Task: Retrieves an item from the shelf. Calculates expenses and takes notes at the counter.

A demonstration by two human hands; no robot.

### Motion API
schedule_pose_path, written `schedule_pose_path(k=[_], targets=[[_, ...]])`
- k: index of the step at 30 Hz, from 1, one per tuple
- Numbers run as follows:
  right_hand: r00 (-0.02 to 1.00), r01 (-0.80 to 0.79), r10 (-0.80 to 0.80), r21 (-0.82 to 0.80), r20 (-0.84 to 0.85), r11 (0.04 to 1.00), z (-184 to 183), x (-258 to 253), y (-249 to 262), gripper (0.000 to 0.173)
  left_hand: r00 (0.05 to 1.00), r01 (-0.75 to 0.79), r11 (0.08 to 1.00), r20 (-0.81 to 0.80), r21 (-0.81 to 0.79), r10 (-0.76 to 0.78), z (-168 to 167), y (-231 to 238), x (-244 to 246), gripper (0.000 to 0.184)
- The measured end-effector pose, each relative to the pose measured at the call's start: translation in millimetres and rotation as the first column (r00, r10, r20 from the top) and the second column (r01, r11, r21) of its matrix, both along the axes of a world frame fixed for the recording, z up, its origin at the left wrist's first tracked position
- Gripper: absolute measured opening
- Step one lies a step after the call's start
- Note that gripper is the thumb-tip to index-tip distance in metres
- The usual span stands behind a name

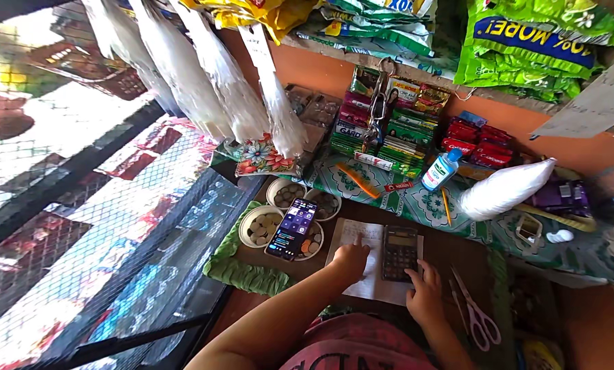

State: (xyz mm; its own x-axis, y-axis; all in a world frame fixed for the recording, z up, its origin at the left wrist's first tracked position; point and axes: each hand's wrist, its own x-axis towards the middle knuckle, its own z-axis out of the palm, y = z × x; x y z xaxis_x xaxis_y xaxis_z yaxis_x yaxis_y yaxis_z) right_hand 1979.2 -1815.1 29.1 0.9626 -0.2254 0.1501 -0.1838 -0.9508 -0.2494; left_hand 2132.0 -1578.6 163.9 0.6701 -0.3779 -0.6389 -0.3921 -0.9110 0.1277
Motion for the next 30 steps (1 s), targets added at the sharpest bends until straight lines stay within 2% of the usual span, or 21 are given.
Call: schedule_pose_path(k=[4, 8, 11, 17, 20, 24, 30], targets=[[0.999, 0.037, -0.038, 0.02, 0.014, 0.999, 0, -7, -5, 0.051, 1.0, 0.009, 1.0, -0.002, 0.006, -0.009, 0, 0, 0, 0.094], [0.998, 0.056, -0.056, -0.003, 0.025, 0.998, -17, -16, -17, 0.044, 1.0, 0.011, 1.0, 0.003, 0.014, -0.011, 0, 0, 0, 0.093], [0.999, 0.046, -0.046, -0.03, 0.007, 0.999, -14, -14, -19, 0.043, 1.0, 0.013, 1.0, 0.0, 0.01, -0.013, 0, 0, 0, 0.093], [0.999, -0.007, 0.007, -0.019, -0.031, 1.0, 6, 8, 1, 0.063, 1.0, 0.02, 1.0, 0.009, 0.01, -0.02, -2, 0, 1, 0.094], [0.998, -0.031, 0.029, -0.04, -0.048, 0.999, 6, 13, 7, 0.064, 1.0, 0.006, 1.0, 0.013, -0.002, -0.006, -3, 1, 1, 0.092], [0.999, -0.022, 0.022, 0.009, -0.036, 1.0, 11, 14, 6, 0.064, 1.0, -0.01, 0.999, 0.02, -0.043, 0.011, -5, 3, 0, 0.09], [0.996, 0.063, -0.059, 0.053, -0.074, 0.997, 4, -1, -7, 0.069, 1.0, -0.008, 1.0, 0.016, -0.03, 0.008, -7, 1, 0, 0.091]])
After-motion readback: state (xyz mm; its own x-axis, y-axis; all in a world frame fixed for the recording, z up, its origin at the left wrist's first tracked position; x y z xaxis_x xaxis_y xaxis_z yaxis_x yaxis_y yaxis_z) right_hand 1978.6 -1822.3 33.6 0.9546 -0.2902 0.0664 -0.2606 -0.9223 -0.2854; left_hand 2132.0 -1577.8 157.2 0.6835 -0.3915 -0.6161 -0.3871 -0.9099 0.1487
